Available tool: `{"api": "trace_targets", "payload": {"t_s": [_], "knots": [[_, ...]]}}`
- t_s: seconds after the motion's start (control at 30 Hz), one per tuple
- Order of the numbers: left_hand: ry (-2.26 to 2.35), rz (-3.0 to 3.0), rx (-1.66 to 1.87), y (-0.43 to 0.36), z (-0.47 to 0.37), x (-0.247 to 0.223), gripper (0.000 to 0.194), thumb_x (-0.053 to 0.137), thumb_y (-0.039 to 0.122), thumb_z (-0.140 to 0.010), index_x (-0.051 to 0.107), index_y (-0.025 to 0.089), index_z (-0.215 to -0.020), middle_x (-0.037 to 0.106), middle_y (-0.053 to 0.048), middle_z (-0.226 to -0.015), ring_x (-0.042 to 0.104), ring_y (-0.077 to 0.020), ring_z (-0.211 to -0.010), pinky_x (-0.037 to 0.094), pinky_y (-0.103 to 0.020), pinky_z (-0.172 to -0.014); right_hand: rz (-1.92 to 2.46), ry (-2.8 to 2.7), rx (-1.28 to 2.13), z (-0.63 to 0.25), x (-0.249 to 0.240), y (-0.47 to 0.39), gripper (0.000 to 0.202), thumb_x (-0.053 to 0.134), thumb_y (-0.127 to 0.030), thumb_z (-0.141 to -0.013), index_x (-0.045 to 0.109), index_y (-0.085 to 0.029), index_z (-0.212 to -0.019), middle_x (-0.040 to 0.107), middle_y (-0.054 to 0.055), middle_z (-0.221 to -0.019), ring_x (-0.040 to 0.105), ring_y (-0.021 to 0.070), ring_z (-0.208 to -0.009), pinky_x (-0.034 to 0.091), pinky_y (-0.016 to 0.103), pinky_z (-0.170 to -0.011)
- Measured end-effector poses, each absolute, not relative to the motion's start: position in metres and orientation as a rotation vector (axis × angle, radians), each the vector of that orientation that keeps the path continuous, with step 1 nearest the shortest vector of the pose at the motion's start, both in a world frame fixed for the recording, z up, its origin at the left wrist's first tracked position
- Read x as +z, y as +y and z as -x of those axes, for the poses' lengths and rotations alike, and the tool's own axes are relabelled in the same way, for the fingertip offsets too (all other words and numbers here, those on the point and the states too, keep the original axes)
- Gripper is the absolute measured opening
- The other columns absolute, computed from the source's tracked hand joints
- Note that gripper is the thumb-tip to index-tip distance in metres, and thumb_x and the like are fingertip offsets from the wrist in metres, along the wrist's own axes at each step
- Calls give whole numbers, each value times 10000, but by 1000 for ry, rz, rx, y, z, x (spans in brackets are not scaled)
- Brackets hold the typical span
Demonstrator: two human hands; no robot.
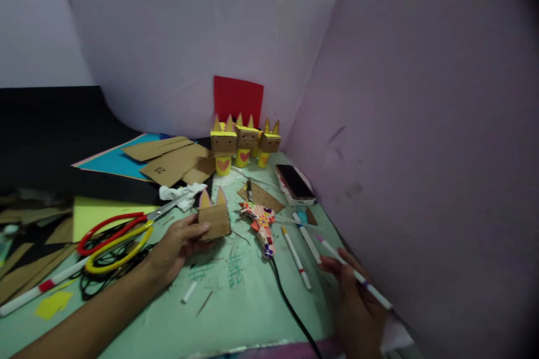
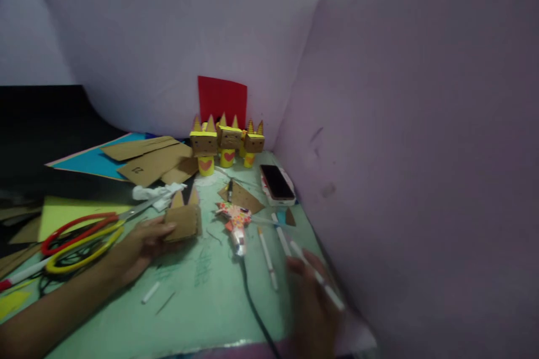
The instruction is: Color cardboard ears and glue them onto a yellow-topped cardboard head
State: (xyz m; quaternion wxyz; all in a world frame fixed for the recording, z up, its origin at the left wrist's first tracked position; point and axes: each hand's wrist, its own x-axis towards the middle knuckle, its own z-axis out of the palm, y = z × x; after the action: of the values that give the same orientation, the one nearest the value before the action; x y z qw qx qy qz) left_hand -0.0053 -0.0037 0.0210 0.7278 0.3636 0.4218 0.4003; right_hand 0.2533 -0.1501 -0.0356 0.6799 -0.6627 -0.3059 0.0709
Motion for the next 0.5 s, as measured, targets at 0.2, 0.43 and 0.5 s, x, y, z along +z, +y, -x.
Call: {"api": "trace_targets", "payload": {"t_s": [0.2, 0.43, 0.5], "knots": [[907, -867, 850, -3, 6, 15, 432, 684, 238, -727, 580, 95, -1120, 673, -142, -1039, 651, -232, -848, 546, -278, -608, 1198, -1055, 501, -210, 9, -86, 333, 578, -361, -841, 475, -261, -1142, 620, 98, -1214, 598, 246, -1097, 464, 413, -908], [828, -818, 884, -3, 8, 8, 524, 753, 326, -660, 596, 131, -1120, 681, -132, -1052, 646, -275, -946, 524, -316, -760, 1107, -1703, 581, -160, 7, -37, 687, 703, -366, -733, 332, -230, -1295, 488, 126, -1299, 498, 284, -1171, 414, 432, -971], [854, -791, 910, -4, 7, 13, 506, 764, 315, -640, 609, 143, -1091, 694, -118, -1025, 651, -276, -941, 523, -311, -780, 1108, -1731, 548, -156, 6, -36, 628, 680, -307, -746, 353, -221, -1275, 519, 117, -1242, 521, 271, -1129, 430, 418, -951]]}}
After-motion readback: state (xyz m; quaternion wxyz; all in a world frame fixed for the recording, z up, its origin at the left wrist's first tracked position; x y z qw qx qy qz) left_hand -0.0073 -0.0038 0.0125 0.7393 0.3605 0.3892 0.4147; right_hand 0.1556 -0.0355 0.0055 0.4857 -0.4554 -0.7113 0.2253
